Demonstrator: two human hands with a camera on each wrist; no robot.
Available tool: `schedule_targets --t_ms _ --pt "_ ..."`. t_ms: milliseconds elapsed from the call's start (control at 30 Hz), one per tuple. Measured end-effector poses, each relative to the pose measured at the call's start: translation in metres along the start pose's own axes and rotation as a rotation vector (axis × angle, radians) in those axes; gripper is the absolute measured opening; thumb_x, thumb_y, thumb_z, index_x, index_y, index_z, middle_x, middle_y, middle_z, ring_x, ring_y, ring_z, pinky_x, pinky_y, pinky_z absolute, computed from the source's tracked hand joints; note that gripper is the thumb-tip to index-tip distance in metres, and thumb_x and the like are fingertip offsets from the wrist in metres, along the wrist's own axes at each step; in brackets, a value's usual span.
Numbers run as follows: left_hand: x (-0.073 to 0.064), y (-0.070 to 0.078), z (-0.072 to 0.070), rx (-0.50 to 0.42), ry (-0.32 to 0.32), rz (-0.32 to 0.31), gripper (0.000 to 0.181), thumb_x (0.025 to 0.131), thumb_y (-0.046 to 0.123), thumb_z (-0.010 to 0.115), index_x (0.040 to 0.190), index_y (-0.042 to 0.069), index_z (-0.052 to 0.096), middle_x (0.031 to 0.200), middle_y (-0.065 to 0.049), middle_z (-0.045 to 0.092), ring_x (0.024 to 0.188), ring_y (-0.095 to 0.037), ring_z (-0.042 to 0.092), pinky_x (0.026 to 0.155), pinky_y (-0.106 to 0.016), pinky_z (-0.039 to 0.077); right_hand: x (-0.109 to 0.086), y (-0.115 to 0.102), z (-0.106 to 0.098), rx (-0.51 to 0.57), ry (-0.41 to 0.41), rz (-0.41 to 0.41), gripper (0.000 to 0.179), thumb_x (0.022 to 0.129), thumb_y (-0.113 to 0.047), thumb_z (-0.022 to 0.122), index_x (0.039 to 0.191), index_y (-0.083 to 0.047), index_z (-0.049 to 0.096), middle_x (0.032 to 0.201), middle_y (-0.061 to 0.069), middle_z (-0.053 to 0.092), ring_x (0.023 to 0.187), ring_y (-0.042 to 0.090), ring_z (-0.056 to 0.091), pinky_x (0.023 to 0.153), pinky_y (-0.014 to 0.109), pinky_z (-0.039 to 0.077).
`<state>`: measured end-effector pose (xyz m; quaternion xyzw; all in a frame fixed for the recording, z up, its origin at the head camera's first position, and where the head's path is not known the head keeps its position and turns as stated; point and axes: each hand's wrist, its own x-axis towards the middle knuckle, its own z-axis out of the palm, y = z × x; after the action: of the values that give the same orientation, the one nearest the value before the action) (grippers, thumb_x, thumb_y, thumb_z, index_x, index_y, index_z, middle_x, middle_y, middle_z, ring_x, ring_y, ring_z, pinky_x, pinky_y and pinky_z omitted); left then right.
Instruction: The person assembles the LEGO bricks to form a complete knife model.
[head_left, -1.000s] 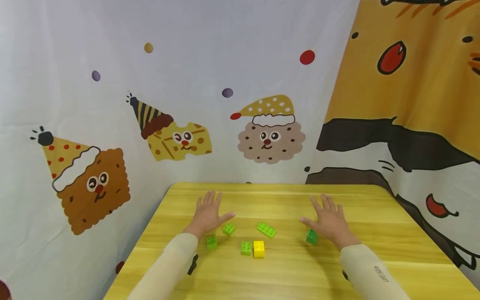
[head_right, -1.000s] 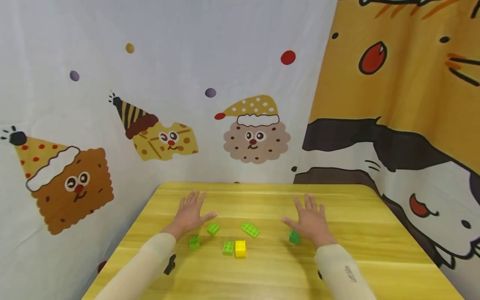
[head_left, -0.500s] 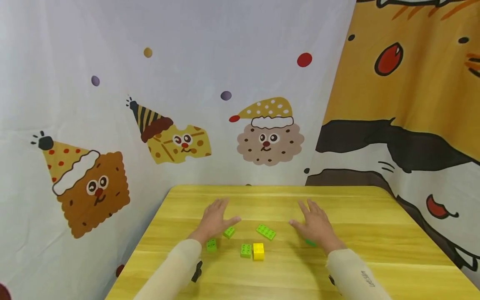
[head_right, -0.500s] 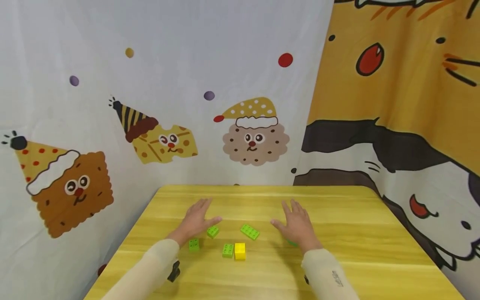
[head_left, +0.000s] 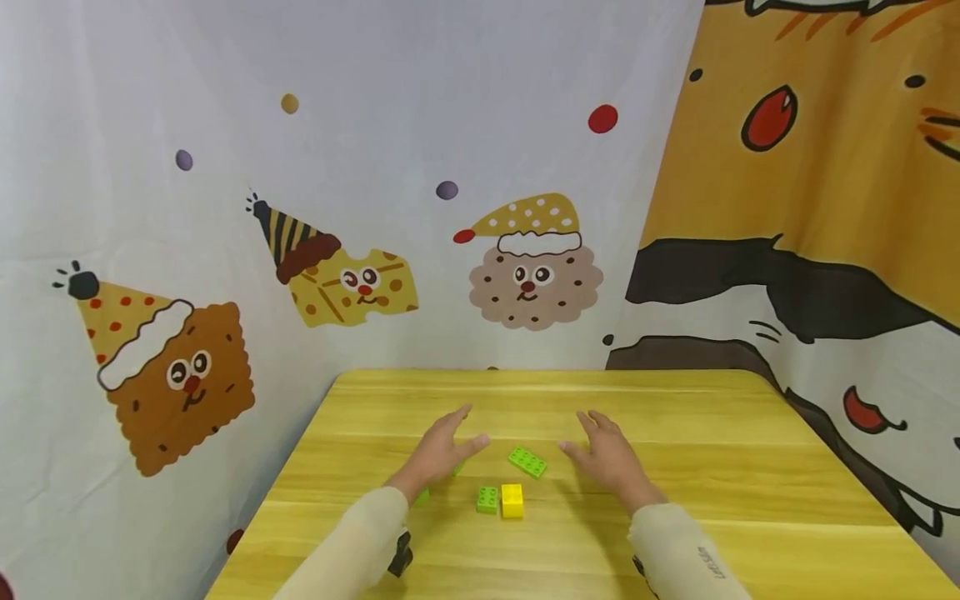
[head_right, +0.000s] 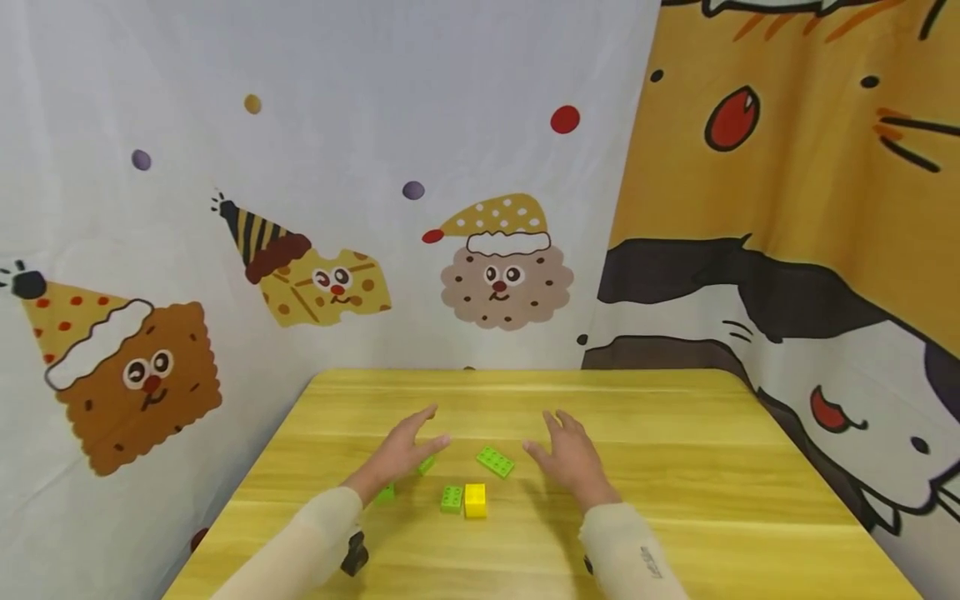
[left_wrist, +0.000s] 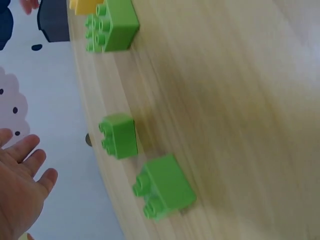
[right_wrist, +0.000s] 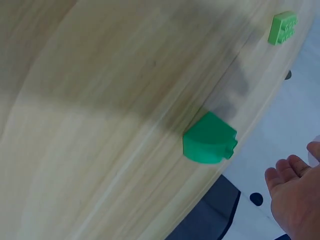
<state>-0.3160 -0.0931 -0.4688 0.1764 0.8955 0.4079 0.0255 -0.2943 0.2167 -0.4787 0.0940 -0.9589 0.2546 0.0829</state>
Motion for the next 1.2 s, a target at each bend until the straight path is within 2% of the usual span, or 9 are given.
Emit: schedule_targets --t_ms 100,333,600,733,867,1000,1200 --pt "-0.002 0.003 0.004 -0.069 -0.019 0.006 0.079 0.095 0.054 0.059 0.156 0.012 0.030 0.154 -0.014 0.038 0.142 -0.039 0.030 0.110 -0.062 0.026 -0.001 -0.002 0.006 0.037 -0.005 0.019 0.072 0.099 -0.041 0.061 0.148 0.006 0.038 0.148 0.032 0.036 0.134 0.051 0.036 0.105 0.063 0.033" --pt "-0.008 0.005 0.014 -0.203 -0.063 -0.020 0.083 0.091 0.061 0.060 0.155 0.016 0.033 0.151 -0.011 0.044 0.140 -0.040 0.033 0.109 -0.063 0.028 -0.004 -0.011 0.022 0.124 -0.007 0.057 0.069 0.098 -0.039 0.063 0.147 0.005 0.040 0.143 0.029 0.044 0.128 0.047 0.045 0.103 0.060 0.038" --pt "-0.016 -0.001 0.031 -0.306 -0.089 -0.009 0.073 0.093 0.050 0.066 0.151 0.014 0.040 0.144 -0.012 0.050 0.136 -0.035 0.039 0.111 -0.058 0.027 -0.006 -0.018 0.040 0.215 -0.005 0.108 0.071 0.097 -0.048 0.060 0.145 0.003 0.045 0.139 0.027 0.049 0.124 0.044 0.051 0.099 0.058 0.042" --pt "-0.020 -0.004 0.039 -0.330 -0.092 -0.028 0.072 0.092 0.049 0.068 0.150 0.014 0.042 0.143 -0.009 0.051 0.135 -0.033 0.041 0.112 -0.057 0.027 -0.005 -0.020 0.047 0.285 -0.003 0.151 0.070 0.097 -0.046 0.062 0.144 0.004 0.046 0.134 0.026 0.053 0.119 0.042 0.055 0.095 0.056 0.046" --pt "-0.023 -0.006 0.046 -0.348 -0.102 -0.043 0.074 0.090 0.046 0.071 0.149 0.011 0.043 0.141 -0.010 0.051 0.131 -0.038 0.043 0.105 -0.061 0.034 -0.005 -0.022 0.052 0.338 -0.007 0.194 0.069 0.097 -0.043 0.063 0.143 0.005 0.047 0.132 0.027 0.055 0.118 0.042 0.055 0.094 0.056 0.047" --pt "-0.025 -0.008 0.053 -0.362 -0.128 -0.053 0.074 0.089 0.041 0.075 0.148 0.010 0.044 0.138 -0.011 0.052 0.127 -0.039 0.047 0.099 -0.058 0.042 -0.006 -0.027 0.055 0.387 -0.006 0.226 0.066 0.096 -0.038 0.066 0.142 0.006 0.047 0.132 0.028 0.055 0.118 0.043 0.054 0.094 0.055 0.047" --pt "-0.027 -0.016 0.061 -0.359 -0.148 -0.025 0.068 0.088 0.034 0.077 0.142 0.004 0.048 0.135 -0.014 0.054 0.123 -0.035 0.051 0.098 -0.054 0.045 -0.010 -0.031 0.062 0.452 -0.013 0.238 0.061 0.094 -0.026 0.070 0.140 0.009 0.048 0.133 0.031 0.053 0.120 0.047 0.053 0.095 0.057 0.046"
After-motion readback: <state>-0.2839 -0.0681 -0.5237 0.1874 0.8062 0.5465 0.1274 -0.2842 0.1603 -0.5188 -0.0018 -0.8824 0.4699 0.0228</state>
